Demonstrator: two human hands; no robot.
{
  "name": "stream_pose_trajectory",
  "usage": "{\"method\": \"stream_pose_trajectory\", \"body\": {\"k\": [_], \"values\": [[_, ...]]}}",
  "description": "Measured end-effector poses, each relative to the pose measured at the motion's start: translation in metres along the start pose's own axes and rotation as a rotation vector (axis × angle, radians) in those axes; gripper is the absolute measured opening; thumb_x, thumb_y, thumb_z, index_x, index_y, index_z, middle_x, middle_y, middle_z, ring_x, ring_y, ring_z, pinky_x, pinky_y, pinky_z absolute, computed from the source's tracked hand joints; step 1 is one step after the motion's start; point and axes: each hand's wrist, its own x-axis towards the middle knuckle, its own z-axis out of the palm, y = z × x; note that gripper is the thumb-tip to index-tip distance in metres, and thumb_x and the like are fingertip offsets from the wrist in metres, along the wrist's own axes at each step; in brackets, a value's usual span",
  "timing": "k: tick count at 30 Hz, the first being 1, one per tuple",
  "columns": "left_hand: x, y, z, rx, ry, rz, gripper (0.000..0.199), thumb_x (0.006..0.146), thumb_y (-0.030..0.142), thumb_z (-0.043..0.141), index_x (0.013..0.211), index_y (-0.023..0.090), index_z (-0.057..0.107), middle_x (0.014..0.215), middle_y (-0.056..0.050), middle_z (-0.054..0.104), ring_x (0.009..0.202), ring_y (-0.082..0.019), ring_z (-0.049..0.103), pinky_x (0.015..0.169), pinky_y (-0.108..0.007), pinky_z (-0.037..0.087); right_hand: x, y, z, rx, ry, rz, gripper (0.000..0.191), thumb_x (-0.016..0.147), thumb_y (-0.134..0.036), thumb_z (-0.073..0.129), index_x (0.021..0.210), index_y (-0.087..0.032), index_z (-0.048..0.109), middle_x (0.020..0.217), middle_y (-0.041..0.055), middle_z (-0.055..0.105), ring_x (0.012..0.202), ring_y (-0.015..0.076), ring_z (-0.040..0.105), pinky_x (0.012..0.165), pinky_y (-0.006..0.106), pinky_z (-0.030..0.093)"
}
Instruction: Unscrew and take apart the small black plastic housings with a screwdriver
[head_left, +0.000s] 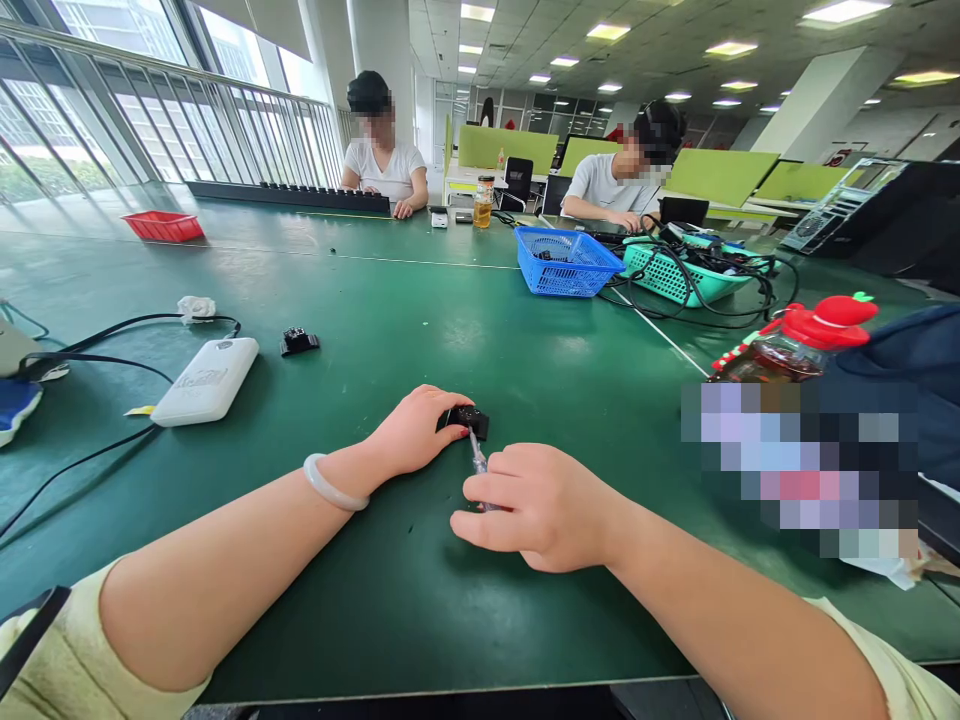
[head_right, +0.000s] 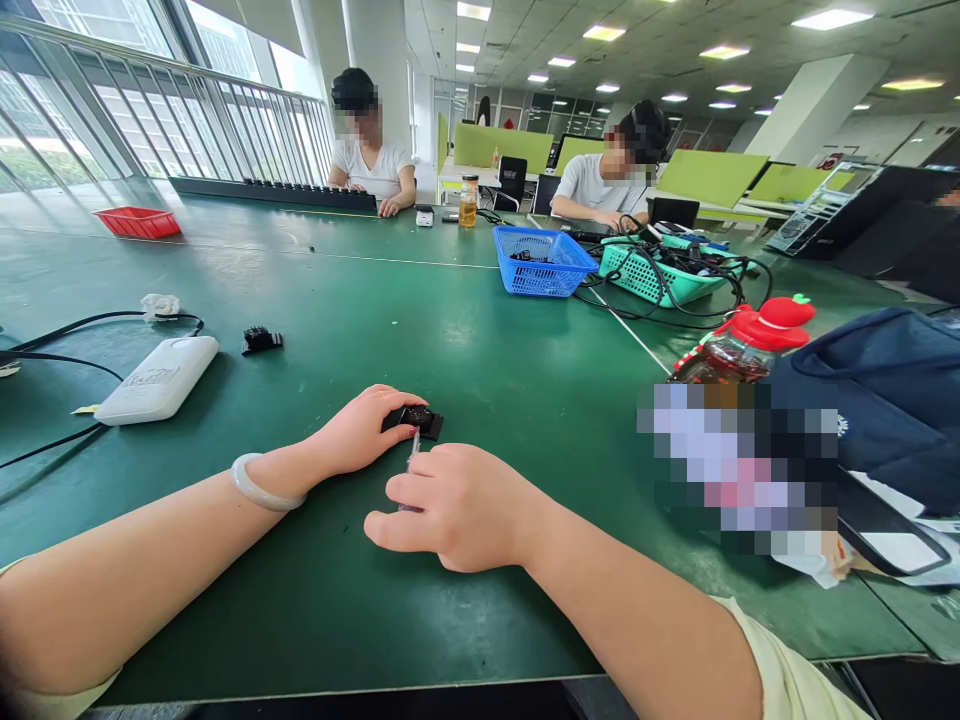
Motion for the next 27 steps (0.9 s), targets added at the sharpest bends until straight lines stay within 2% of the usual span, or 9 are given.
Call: {"method": "stream_pose_trajectory", "body": {"k": [13, 21, 27], "values": [[-0.0005, -0.0001, -0.0001, 0.002, -0.003, -0.008, 0.033, 0.088, 0.026, 0.059, 0.12, 0.022, 0.066, 0.114, -0.004, 0.072, 0.111, -0.027, 0.059, 0.103, -0.044, 0.044, 0.0012, 0.0, -0.0002, -0.027, -0.009, -0.003, 0.033, 0.084, -0.004, 0.047, 0.095, -0.025, 0.069, 0.074, 0.0006, 0.059, 0.061, 0.0149, 0.033, 0.057, 0.028, 0.029], [-0.0007, 0.0, 0.0002, 0.008, 0.01, -0.004, 0.032, 0.088, 0.027, 0.059, 0.119, 0.024, 0.067, 0.112, -0.004, 0.072, 0.11, -0.026, 0.06, 0.102, -0.043, 0.046, 0.0026, -0.0013, -0.0014, 0.007, 0.04, -0.008, 0.033, 0.085, -0.004, 0.047, 0.094, -0.024, 0.071, 0.072, 0.0001, 0.059, 0.058, 0.0144, 0.029, 0.059, 0.028, 0.031], [-0.0005, -0.0001, 0.0002, 0.012, 0.001, -0.002, 0.032, 0.088, 0.026, 0.059, 0.119, 0.023, 0.067, 0.113, -0.004, 0.072, 0.11, -0.026, 0.06, 0.103, -0.043, 0.045, 0.0011, -0.0004, 0.0027, -0.001, -0.01, 0.009, 0.035, 0.085, -0.003, 0.046, 0.095, -0.025, 0.071, 0.074, 0.0002, 0.059, 0.058, 0.014, 0.029, 0.06, 0.028, 0.031]]}}
